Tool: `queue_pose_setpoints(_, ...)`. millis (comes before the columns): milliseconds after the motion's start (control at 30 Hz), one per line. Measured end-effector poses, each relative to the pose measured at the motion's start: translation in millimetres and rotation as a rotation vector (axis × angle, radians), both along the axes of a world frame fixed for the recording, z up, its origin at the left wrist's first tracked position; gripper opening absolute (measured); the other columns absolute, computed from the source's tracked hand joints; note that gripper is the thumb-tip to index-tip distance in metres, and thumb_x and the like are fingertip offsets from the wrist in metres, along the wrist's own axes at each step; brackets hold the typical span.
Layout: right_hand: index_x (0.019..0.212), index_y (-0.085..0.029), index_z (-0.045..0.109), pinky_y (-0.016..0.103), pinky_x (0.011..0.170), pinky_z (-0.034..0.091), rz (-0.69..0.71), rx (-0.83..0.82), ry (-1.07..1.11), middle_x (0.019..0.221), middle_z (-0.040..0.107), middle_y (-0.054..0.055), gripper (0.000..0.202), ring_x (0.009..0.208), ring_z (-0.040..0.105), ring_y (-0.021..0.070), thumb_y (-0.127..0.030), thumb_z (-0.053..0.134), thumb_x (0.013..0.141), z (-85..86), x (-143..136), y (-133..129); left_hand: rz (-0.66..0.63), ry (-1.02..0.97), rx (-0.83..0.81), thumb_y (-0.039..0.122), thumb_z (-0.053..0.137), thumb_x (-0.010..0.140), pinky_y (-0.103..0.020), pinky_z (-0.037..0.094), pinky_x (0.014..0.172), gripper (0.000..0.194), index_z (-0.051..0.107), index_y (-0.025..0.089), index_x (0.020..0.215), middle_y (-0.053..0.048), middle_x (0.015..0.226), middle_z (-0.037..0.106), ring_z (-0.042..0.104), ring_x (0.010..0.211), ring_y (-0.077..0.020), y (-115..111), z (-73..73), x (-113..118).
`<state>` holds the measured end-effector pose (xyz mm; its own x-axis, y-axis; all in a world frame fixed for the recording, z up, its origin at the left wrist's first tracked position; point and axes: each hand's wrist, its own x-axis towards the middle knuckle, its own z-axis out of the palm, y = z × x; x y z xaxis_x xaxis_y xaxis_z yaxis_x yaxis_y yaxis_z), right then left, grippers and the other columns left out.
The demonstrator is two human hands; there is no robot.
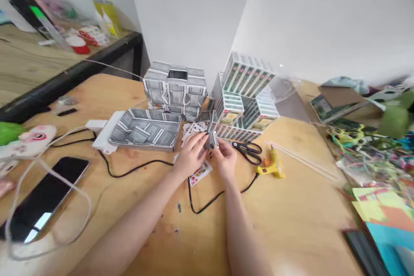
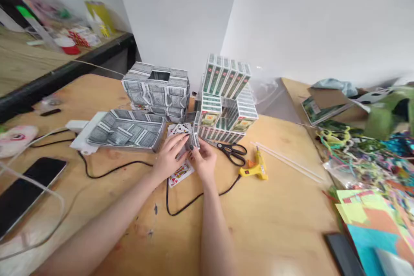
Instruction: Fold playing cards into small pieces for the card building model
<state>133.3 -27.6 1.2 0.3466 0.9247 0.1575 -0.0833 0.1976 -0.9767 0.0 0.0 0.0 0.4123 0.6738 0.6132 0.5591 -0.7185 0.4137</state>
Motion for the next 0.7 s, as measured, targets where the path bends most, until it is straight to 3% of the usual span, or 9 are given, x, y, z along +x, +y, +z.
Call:
queue_pose_setpoints(133, 0.100, -0.018, 0.061, 0.024, 0.050, 0.047, 0.025, -0.043, -0.026, 0.068, 0.066, 0.000, 0.029, 0.049, 0.054, 0.0105, -0.028, 0.060, 0.073, -6.7, -4.3, 1.1, 0.031, -0.020, 0.012, 0.016, 0.050, 0.081, -0.042, 0.039, 0.101, 0.047, 0.043, 0.018, 0.127, -0.010, 0.124, 0.050, 0.043, 0.117, -0.0229, 3.8, -4.7, 1.8)
queue_pose_setpoints(433, 0.095, -0.018, 0.058, 0.025, 0.045, 0.045, 0.085, -0.081, -0.013, 0.058, 0.060, -0.002, 0.024, 0.045, 0.053, 0.0117, -0.031, 0.056, 0.074, -8.9, -4.2, 1.9, 0.018, -0.031, -0.025, 0.016, 0.050, 0.080, -0.042, 0.042, 0.097, 0.047, 0.044, 0.019, 0.127, -0.011, 0.122, 0.051, 0.044, 0.114, -0.0234, 4.3, -4.7, 2.0)
queue_pose_setpoints(700, 0.082, -0.016, 0.057, 0.019, 0.033, 0.020, 0.063, -0.211, 0.113, 0.045, 0.046, -0.008, 0.020, 0.032, 0.029, 0.0040, -0.031, 0.058, 0.070, -5.9, -5.8, 2.3, -0.030, 0.017, -0.098, 0.016, 0.049, 0.081, -0.045, 0.038, 0.099, 0.045, 0.046, 0.021, 0.126, -0.009, 0.125, 0.050, 0.041, 0.116, -0.0248, 5.7, -5.0, -0.5)
